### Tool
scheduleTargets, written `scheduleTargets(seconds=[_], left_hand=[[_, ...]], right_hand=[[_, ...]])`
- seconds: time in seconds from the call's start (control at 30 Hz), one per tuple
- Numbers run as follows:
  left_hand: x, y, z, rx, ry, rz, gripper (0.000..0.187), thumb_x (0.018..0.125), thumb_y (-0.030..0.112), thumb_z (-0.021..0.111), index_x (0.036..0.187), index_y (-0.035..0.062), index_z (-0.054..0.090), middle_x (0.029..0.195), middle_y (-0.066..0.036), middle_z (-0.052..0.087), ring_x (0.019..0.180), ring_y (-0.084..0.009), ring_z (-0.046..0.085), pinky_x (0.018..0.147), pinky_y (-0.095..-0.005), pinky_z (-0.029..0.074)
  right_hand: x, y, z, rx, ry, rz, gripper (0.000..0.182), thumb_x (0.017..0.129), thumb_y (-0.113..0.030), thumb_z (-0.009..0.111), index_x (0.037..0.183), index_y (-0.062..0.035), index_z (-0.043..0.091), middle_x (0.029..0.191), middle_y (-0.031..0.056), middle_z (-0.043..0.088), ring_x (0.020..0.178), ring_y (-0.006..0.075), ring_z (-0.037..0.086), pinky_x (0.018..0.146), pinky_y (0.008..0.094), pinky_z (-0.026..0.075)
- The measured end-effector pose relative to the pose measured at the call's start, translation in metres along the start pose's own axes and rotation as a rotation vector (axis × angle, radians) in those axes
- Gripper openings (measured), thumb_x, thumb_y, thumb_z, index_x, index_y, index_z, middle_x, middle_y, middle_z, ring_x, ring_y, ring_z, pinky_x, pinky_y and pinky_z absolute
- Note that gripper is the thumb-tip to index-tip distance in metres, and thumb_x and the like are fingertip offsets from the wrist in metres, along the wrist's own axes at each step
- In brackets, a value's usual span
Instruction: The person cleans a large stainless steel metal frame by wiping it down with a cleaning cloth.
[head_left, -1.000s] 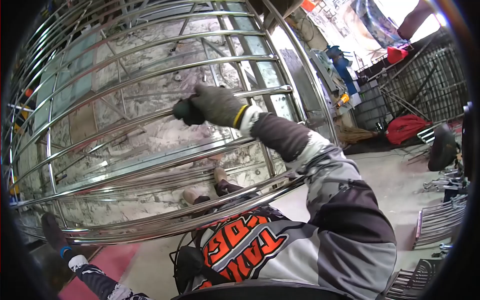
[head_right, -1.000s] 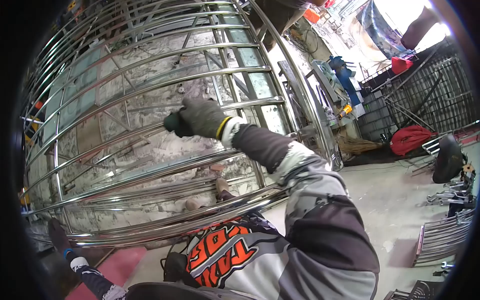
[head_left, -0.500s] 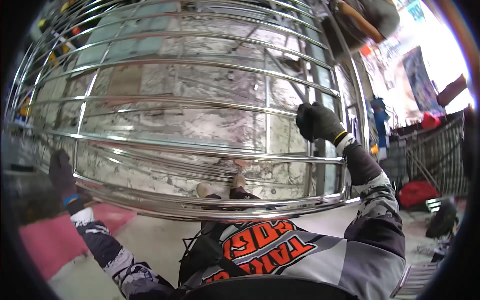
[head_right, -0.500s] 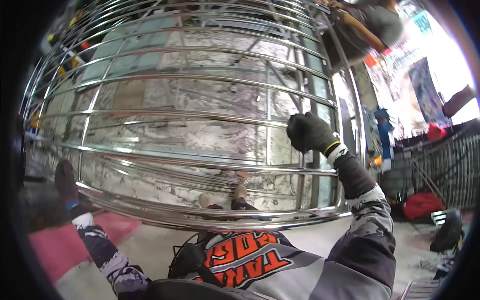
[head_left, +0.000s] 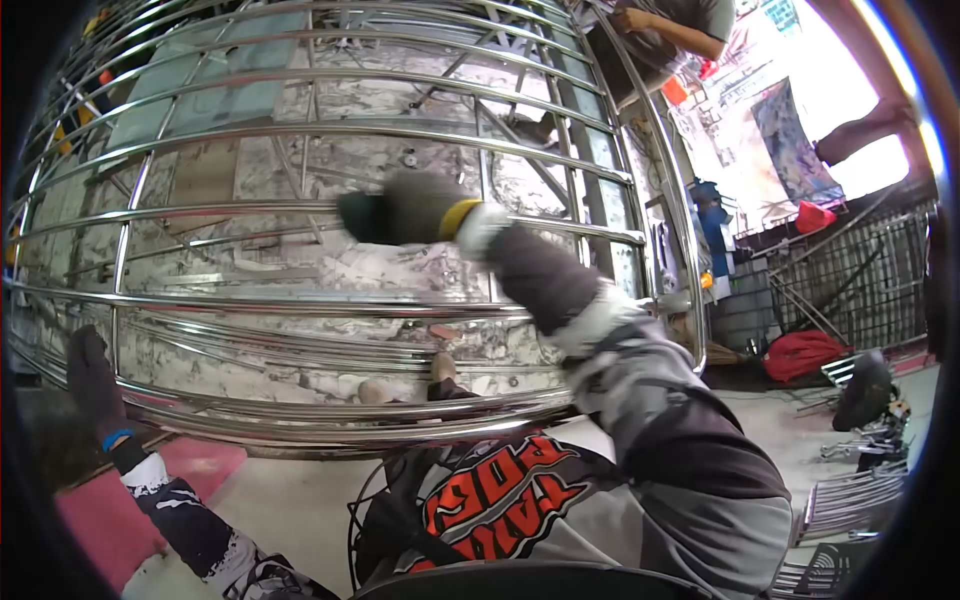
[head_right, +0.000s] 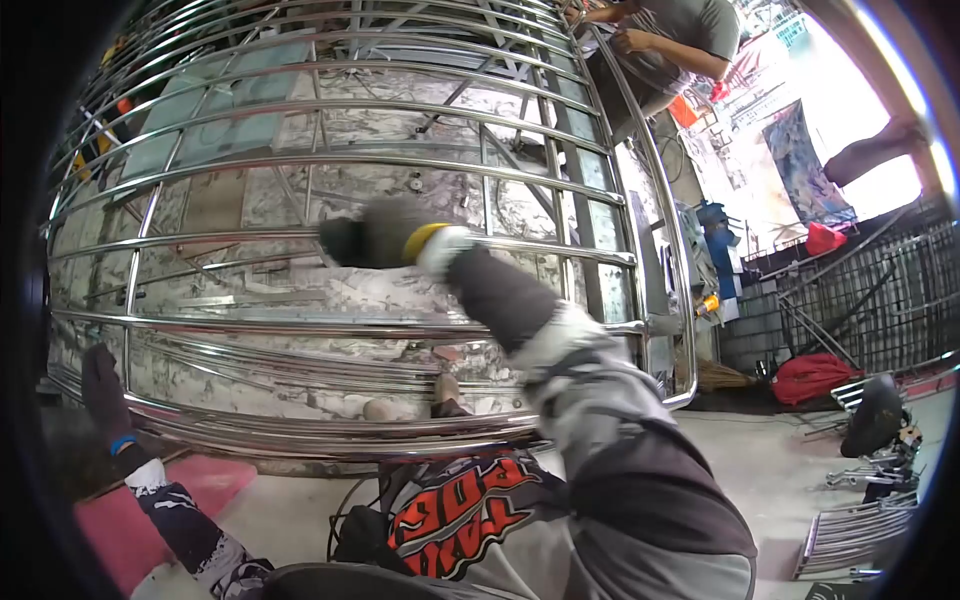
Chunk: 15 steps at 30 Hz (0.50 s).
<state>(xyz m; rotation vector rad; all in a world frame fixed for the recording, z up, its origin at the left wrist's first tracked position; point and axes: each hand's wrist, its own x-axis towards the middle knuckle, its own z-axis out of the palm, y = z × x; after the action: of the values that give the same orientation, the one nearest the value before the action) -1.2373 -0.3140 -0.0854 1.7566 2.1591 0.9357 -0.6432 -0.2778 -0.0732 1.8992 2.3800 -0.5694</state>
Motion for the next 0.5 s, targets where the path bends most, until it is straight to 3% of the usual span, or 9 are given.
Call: scheduleTargets(seconds=[0.07,0.1,0.17,0.23,0.27,0.3,0.37,0.4,0.5], left_hand=[[-0.010,0.014,0.004,-0.043,0.032,-0.029,0.038,0.102,0.030,0.052,0.121,0.0001,0.066,0.106,-0.011,0.068,0.098,-0.0217,0.062,0.092,-0.0367,0.049],[-0.017,0.028,0.000,-0.084,0.070,-0.043,0.038,0.102,0.030,0.052,0.121,0.0003,0.066,0.108,-0.011,0.069,0.101,-0.0219,0.063,0.094,-0.0374,0.048],[-0.031,0.057,-0.006,-0.040,0.057,-0.015,0.036,0.102,0.027,0.053,0.122,0.0009,0.065,0.110,-0.013,0.070,0.099,-0.0212,0.065,0.091,-0.0370,0.051],[-0.040,0.075,-0.003,-0.043,0.115,0.035,0.032,0.101,0.023,0.054,0.121,0.0019,0.067,0.105,-0.011,0.071,0.091,-0.0210,0.068,0.084,-0.0353,0.053],[-0.044,0.082,0.000,-0.098,0.129,0.127,0.029,0.099,0.019,0.056,0.119,0.0016,0.068,0.097,-0.010,0.071,0.085,-0.0194,0.067,0.080,-0.0339,0.053],[-0.043,0.087,0.002,0.074,0.144,0.210,0.027,0.099,0.018,0.057,0.117,0.0006,0.068,0.090,-0.010,0.070,0.080,-0.0183,0.066,0.077,-0.0341,0.053],[-0.047,0.114,-0.003,-0.011,0.074,0.149,0.025,0.097,0.017,0.058,0.112,-0.0001,0.069,0.086,-0.011,0.071,0.077,-0.0205,0.067,0.073,-0.0353,0.053],[-0.048,0.119,-0.004,-0.013,0.083,0.129,0.024,0.096,0.017,0.060,0.111,0.0009,0.070,0.083,-0.011,0.071,0.075,-0.0207,0.067,0.072,-0.0349,0.053],[-0.052,0.128,-0.007,-0.021,0.108,0.101,0.022,0.093,0.017,0.062,0.108,0.0027,0.071,0.078,-0.010,0.070,0.071,-0.0209,0.067,0.071,-0.0345,0.052]], right_hand=[[-0.051,0.082,0.008,-0.194,-0.002,0.077,0.059,0.088,-0.063,0.063,0.083,-0.0061,0.077,0.074,0.0189,0.072,0.077,0.0339,0.073,0.073,0.0455,0.058],[-0.087,0.097,-0.016,-0.189,-0.104,0.215,0.055,0.087,-0.060,0.069,0.084,-0.0056,0.077,0.076,0.0174,0.072,0.078,0.0337,0.073,0.073,0.0455,0.058],[-0.134,0.177,-0.007,-0.200,-0.058,0.213,0.049,0.083,-0.053,0.077,0.088,-0.0044,0.078,0.079,0.0163,0.073,0.075,0.0320,0.073,0.072,0.0415,0.057],[-0.172,0.220,-0.007,-0.104,0.031,0.187,0.053,0.079,-0.048,0.084,0.109,-0.0059,0.075,0.103,0.0192,0.071,0.091,0.0332,0.071,0.078,0.0413,0.056],[-0.181,0.224,-0.006,-0.117,0.044,0.221,0.055,0.080,-0.052,0.081,0.110,-0.0065,0.075,0.106,0.0200,0.069,0.095,0.0346,0.069,0.081,0.0422,0.056],[-0.177,0.220,-0.004,-0.130,0.059,0.258,0.057,0.081,-0.056,0.079,0.110,-0.0072,0.075,0.110,0.0208,0.067,0.099,0.0360,0.067,0.084,0.0432,0.056],[-0.159,0.149,-0.028,-0.335,-0.140,0.446,0.066,0.082,-0.064,0.074,0.110,-0.0041,0.074,0.103,0.0225,0.068,0.099,0.0366,0.068,0.085,0.0450,0.056],[-0.152,0.168,-0.020,-0.311,-0.152,0.287,0.074,0.082,-0.070,0.071,0.112,-0.0024,0.072,0.097,0.0225,0.068,0.097,0.0365,0.070,0.081,0.0463,0.056],[-0.091,0.062,-0.032,-0.481,-0.255,0.254,0.058,0.089,-0.063,0.065,0.111,-0.0098,0.071,0.100,0.0187,0.069,0.092,0.0376,0.070,0.081,0.0466,0.057]])
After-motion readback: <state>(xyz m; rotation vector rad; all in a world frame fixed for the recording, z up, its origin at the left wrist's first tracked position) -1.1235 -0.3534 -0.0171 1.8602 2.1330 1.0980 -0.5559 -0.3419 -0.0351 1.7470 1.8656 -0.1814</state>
